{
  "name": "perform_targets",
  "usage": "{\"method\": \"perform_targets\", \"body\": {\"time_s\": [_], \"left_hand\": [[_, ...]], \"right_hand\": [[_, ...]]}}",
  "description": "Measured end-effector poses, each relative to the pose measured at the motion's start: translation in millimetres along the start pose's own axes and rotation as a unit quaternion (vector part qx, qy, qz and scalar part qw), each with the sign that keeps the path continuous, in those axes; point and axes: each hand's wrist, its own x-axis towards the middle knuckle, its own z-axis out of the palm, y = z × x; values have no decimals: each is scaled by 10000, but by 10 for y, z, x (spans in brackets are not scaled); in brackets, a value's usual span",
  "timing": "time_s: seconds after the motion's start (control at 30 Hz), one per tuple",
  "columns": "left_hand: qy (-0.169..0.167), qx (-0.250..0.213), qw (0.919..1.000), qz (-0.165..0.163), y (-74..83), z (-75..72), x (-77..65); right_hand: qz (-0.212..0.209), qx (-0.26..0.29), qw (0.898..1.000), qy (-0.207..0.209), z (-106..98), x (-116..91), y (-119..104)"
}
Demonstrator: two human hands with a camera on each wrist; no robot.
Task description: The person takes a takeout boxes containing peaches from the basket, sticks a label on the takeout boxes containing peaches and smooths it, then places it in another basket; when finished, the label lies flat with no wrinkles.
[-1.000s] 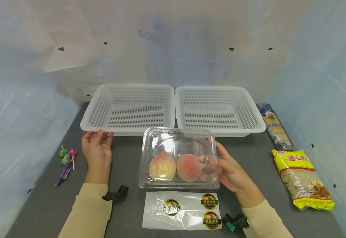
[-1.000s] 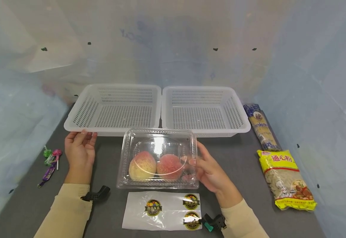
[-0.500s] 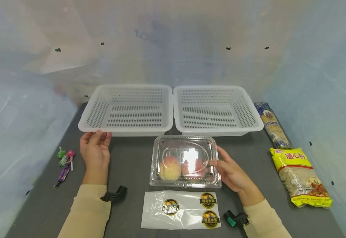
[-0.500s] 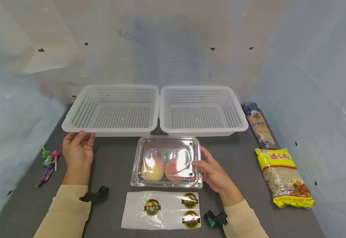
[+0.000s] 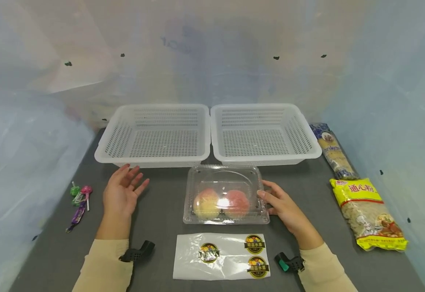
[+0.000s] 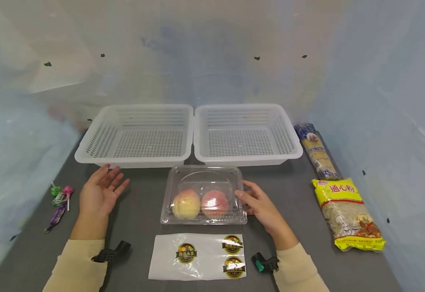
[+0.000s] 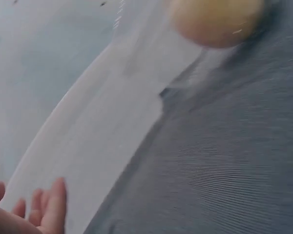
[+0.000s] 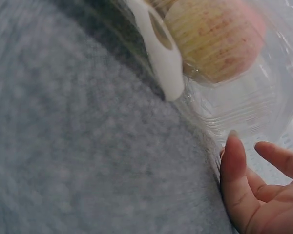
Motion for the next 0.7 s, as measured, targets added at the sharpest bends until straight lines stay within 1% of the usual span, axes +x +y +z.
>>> {"method": "perform_targets", "body": {"time_s": [0.03,0.07,0.1,0.13,0.17,0.2,0.27,0.3,0.33,0.37,0.43,0.53,0.67,0.7], "left_hand": [[-161,313,9993,-116,-21,-14,-41],[-338,708,9967,-222,-47,-30,-82],[-556,1133,9914,-345,-74,-51,-126],[-796,1602,9828,-455,-102,-77,-170],[-1037,2039,9718,-570,-130,-105,-217],[-1267,2428,9592,-704,-154,-133,-265],[-1754,3023,9312,-1038,-184,-199,-361],[-1986,3225,9174,-1222,-189,-229,-410],[-2187,3390,9041,-1409,-189,-257,-460],[-2348,3496,8927,-1602,-184,-279,-511],[-2574,3628,8741,-1949,-168,-313,-609],[-2851,3734,8497,-2394,-140,-341,-754],[-3265,3668,8209,-2916,-145,-354,-921],[-3350,3646,8154,-3000,-155,-349,-954]], "right_hand": [[-16,5,10000,-14,4,7,6],[-29,17,10000,-29,8,15,11],[-38,26,10000,-37,14,21,16],[-45,34,10000,-41,19,25,21],[-48,36,10000,-42,26,27,23],[-46,49,10000,-38,33,28,24],[-48,59,10000,-31,42,29,24],[-52,58,10000,-27,47,29,22],[-56,55,10000,-20,50,27,20],[-57,44,10000,-6,52,27,17],[-63,24,10000,33,52,26,13],[-80,6,9999,70,50,20,8],[-96,-7,9999,98,39,11,11],[-95,-18,9999,110,36,9,11]]}}
